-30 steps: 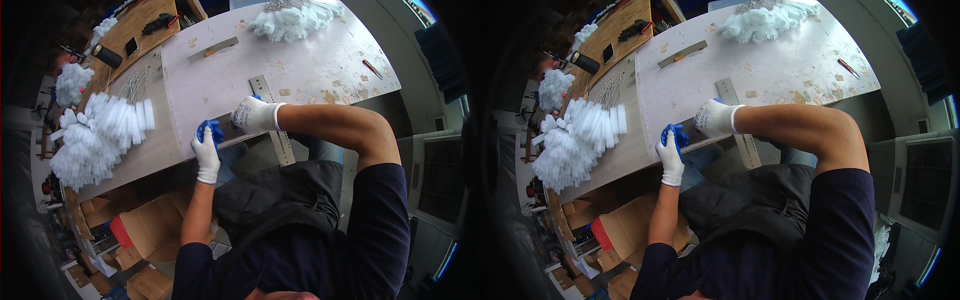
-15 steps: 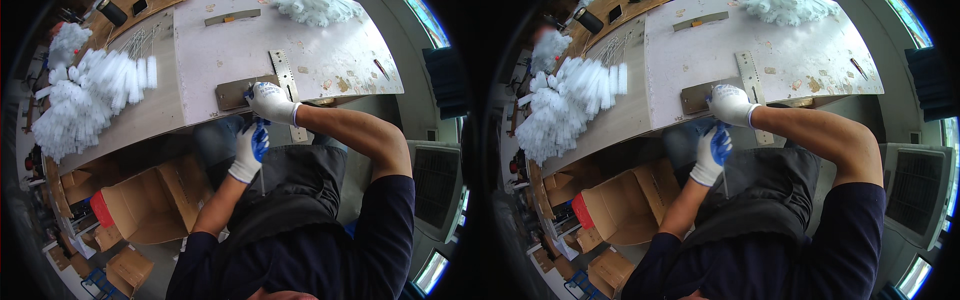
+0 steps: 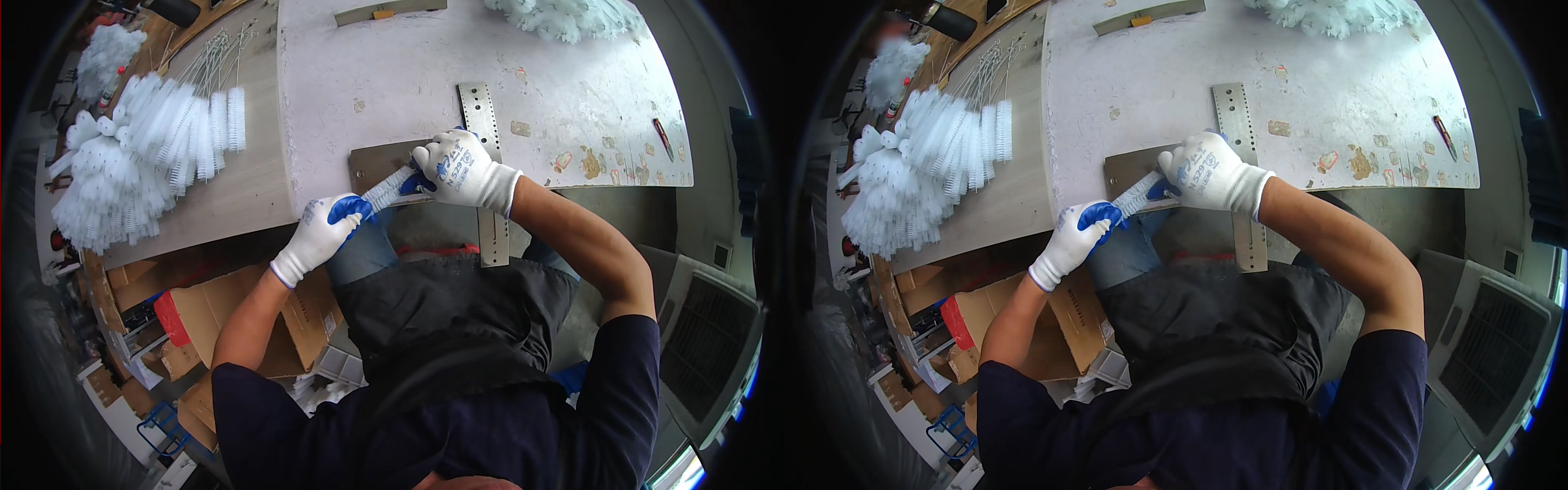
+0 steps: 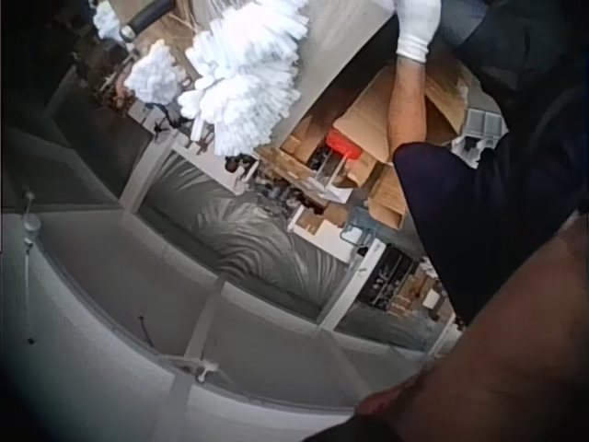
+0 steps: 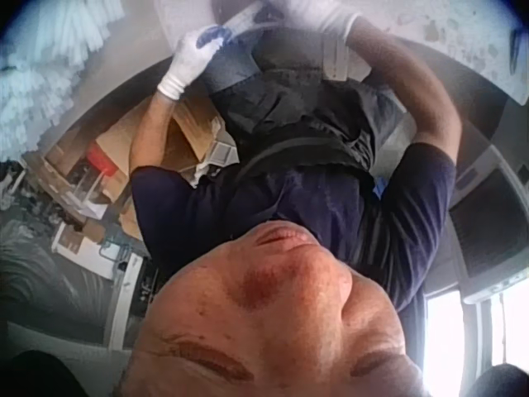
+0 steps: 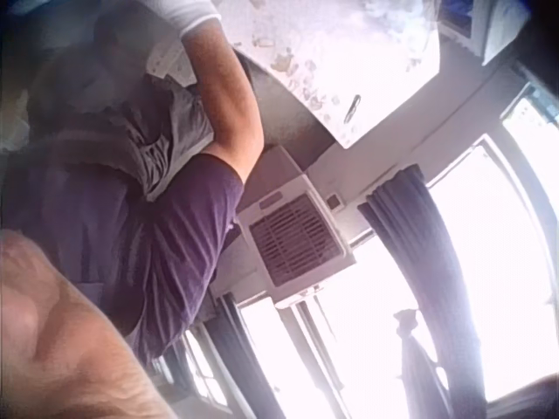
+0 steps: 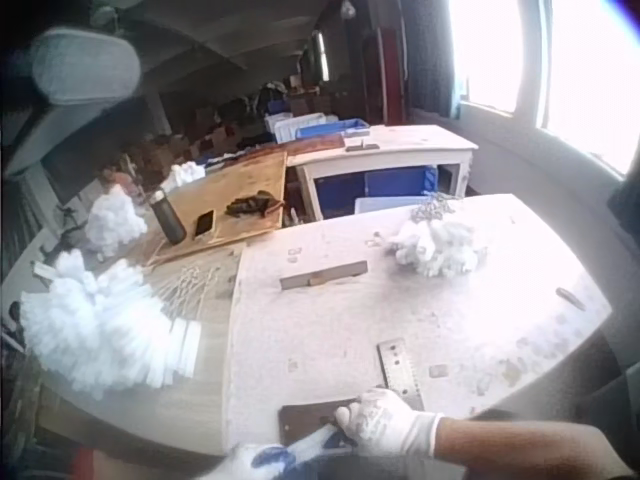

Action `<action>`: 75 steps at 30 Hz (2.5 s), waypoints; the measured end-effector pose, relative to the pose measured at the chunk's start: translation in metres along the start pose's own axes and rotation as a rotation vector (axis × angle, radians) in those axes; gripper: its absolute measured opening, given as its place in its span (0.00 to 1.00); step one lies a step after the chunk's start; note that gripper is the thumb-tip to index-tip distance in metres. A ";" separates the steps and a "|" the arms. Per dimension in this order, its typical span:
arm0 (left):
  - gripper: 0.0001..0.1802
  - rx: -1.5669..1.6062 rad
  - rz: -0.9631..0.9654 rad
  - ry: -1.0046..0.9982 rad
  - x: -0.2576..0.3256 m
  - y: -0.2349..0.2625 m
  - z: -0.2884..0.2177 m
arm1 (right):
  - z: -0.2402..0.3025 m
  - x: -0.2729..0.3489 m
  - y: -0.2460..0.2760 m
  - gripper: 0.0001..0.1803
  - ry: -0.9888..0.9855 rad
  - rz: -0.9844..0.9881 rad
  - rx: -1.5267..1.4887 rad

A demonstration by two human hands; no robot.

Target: Assembling and quality-checking industrial white-bristled brushes at a workshop workbench.

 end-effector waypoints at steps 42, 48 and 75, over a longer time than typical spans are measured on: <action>0.18 -0.299 -0.711 -0.142 -0.103 0.076 -0.035 | 0.004 0.011 0.016 0.18 -0.206 -0.413 -0.113; 0.23 -1.141 -1.121 -0.213 -0.046 0.178 -0.039 | 0.004 0.015 0.017 0.19 -0.221 -0.401 -0.111; 0.12 -0.627 -0.458 -0.023 -0.113 0.264 0.043 | 0.000 0.018 0.010 0.25 -0.126 -0.480 -0.188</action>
Point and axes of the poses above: each hand's wrist, its own x-axis away from the middle knuckle, its own y-axis out of the back of the hand, z = x × y, the point moved 10 cm from there along -x, towards the middle knuckle, and after that the axes turned 6 degrees about -y, right-handed, at the moved point
